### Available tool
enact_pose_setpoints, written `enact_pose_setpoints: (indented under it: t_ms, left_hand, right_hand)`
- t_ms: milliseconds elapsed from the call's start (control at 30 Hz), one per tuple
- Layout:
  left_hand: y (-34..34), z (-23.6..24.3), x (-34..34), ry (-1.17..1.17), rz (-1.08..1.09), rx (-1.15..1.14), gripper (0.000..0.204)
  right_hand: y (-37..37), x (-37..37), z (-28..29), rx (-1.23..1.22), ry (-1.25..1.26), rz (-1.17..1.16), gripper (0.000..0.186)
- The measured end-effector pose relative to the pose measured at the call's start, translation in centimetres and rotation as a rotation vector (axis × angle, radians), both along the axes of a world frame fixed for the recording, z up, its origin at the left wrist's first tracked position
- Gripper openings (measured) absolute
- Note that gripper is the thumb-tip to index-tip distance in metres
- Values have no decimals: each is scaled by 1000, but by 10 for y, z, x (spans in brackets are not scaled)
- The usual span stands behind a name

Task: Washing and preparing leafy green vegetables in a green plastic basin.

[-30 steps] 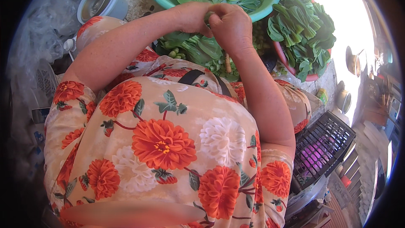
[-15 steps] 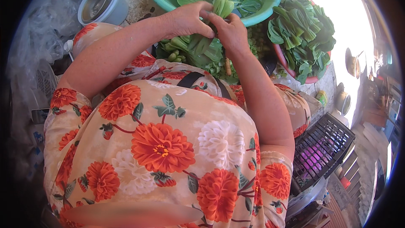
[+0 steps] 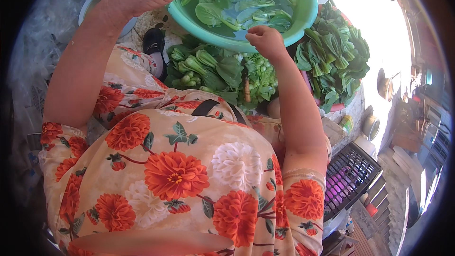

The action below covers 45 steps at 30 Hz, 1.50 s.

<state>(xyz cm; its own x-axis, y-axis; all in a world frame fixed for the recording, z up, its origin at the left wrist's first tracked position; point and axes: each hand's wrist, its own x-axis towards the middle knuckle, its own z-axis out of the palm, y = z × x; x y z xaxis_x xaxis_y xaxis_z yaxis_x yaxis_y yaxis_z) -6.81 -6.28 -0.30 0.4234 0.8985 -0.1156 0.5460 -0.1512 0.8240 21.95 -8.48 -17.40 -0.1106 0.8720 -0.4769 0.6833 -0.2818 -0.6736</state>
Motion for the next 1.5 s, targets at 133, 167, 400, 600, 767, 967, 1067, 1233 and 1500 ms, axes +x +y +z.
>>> enact_pose_setpoints:
  t_ms: [133, 167, 400, 600, 767, 967, 1067, 1233, 1500]
  left_hand:
    - [41, 5, 3, 107, -48, -71, 55]
    - [53, -5, 5, 101, -52, -82, 55]
    - [103, -47, 10, 159, 31, 75, 44]
    - [108, -51, 11, 196, 17, 9, 45]
    - [160, -65, 37, 268, -37, -63, 45]
    - [231, -103, 86, 343, -34, -15, 53]
    - [236, -128, 92, 304, -11, 187, 56]
    - [255, -114, 95, 268, 100, -99, 46]
    - [260, -94, 89, -336, 366, -226, 34]
  right_hand:
    - [107, 24, -17, 22, 24, -206, 35]
    - [126, 37, -33, -2, 42, -284, 39]
    - [237, 64, -103, 0, 59, -548, 56]
    - [229, 62, -127, -139, 50, -332, 40]
    - [259, 105, -160, 400, -656, -23, 38]
    - [309, 48, -63, 263, -108, 165, 34]
    - [300, 14, -10, 249, 73, 227, 35]
    - [295, -3, 34, 206, 540, 146, 29]
    - [371, 22, -129, 221, -103, -225, 56]
